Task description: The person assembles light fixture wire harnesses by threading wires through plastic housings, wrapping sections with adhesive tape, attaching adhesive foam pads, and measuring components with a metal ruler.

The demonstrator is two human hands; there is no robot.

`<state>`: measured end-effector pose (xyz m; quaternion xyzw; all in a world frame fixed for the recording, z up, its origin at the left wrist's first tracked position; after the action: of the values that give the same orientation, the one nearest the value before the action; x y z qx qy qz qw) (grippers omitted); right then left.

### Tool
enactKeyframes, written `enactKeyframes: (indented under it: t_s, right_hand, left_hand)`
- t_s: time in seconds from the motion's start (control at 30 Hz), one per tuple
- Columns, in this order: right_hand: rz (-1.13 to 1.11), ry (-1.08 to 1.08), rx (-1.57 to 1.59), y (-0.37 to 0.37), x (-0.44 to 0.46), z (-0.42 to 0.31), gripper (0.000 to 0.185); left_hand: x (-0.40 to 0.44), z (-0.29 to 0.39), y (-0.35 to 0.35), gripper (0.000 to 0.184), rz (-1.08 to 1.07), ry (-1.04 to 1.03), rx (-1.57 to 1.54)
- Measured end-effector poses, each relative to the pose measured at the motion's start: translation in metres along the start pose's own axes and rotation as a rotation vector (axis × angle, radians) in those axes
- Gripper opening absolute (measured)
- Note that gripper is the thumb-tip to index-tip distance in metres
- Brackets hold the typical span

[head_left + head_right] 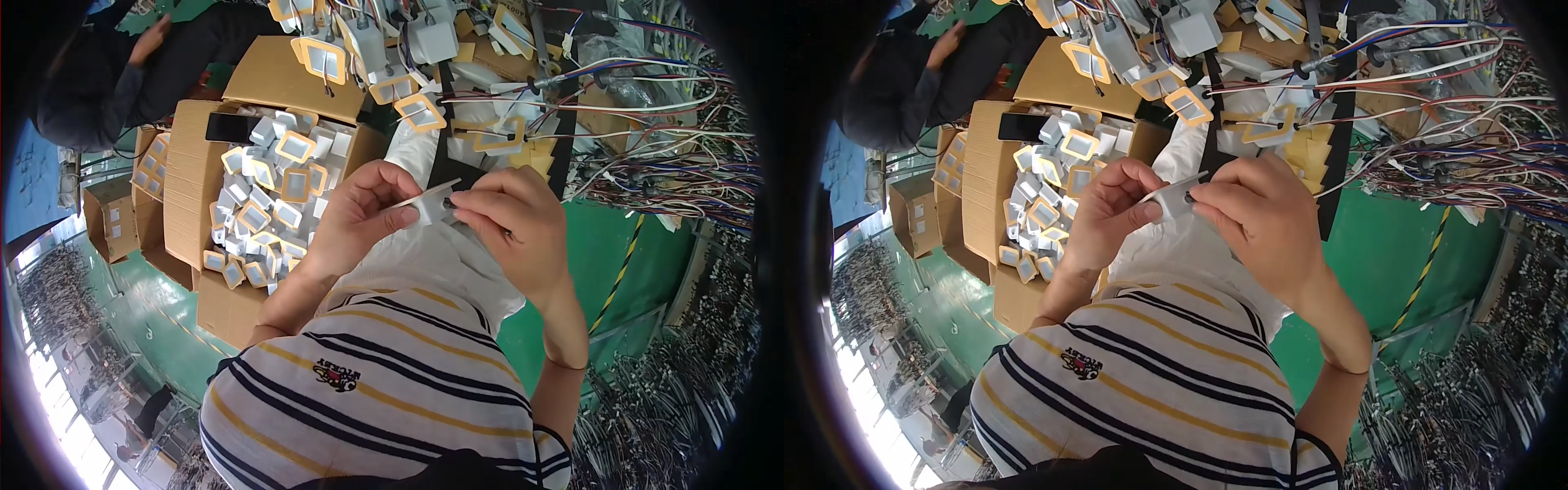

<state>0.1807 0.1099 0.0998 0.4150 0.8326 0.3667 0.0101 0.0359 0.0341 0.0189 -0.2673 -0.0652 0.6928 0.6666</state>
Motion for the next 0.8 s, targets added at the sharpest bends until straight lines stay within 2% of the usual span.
enactKeyframes:
  t_s: [0.27,0.37,0.4,0.47,0.57,0.67,0.77,0.8]
  right_hand:
    - [-0.034,0.004,0.065,-0.002,0.003,0.006,0.013]
    - [-0.041,-0.089,0.124,-0.004,0.001,0.010,0.011]
    - [-0.034,-0.181,0.159,-0.004,0.000,0.014,0.010]
    - [-0.019,-0.360,0.227,-0.004,-0.005,0.020,0.009]
    - [0.004,-0.184,0.185,-0.002,-0.008,0.015,0.011]
    - [-0.014,-0.178,0.240,0.005,-0.011,0.024,0.011]
    - [0.058,-0.366,0.270,0.000,-0.021,0.039,0.017]
    - [0.084,-0.319,0.150,0.001,-0.023,0.037,0.019]
  left_hand:
    - [0.000,0.003,-0.009,0.026,-0.048,-0.032,0.033]
    - [0.000,0.008,-0.011,0.027,-0.049,-0.095,0.083]
    - [0.001,0.009,-0.013,0.027,-0.051,-0.120,0.097]
    - [0.000,0.011,-0.016,0.027,-0.022,-0.207,0.168]
    - [0.001,0.013,-0.022,0.029,0.015,-0.298,0.358]
    - [0.002,0.012,-0.025,0.030,-0.005,-0.326,0.545]
    - [0.006,0.015,-0.040,0.031,-0.051,-0.410,0.681]
    - [0.007,0.016,-0.046,0.032,-0.065,-0.450,0.724]
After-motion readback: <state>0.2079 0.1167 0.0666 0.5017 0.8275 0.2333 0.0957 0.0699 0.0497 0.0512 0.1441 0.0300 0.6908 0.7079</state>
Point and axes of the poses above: each hand's wrist, its own x-axis towards the middle knuckle, its own y-axis out of the back of the hand, z = x × y, the point moved 8 cm from there along x, towards the middle knuckle, and after that the axes turned 2 degrees about -x, right-handed, at the moved point
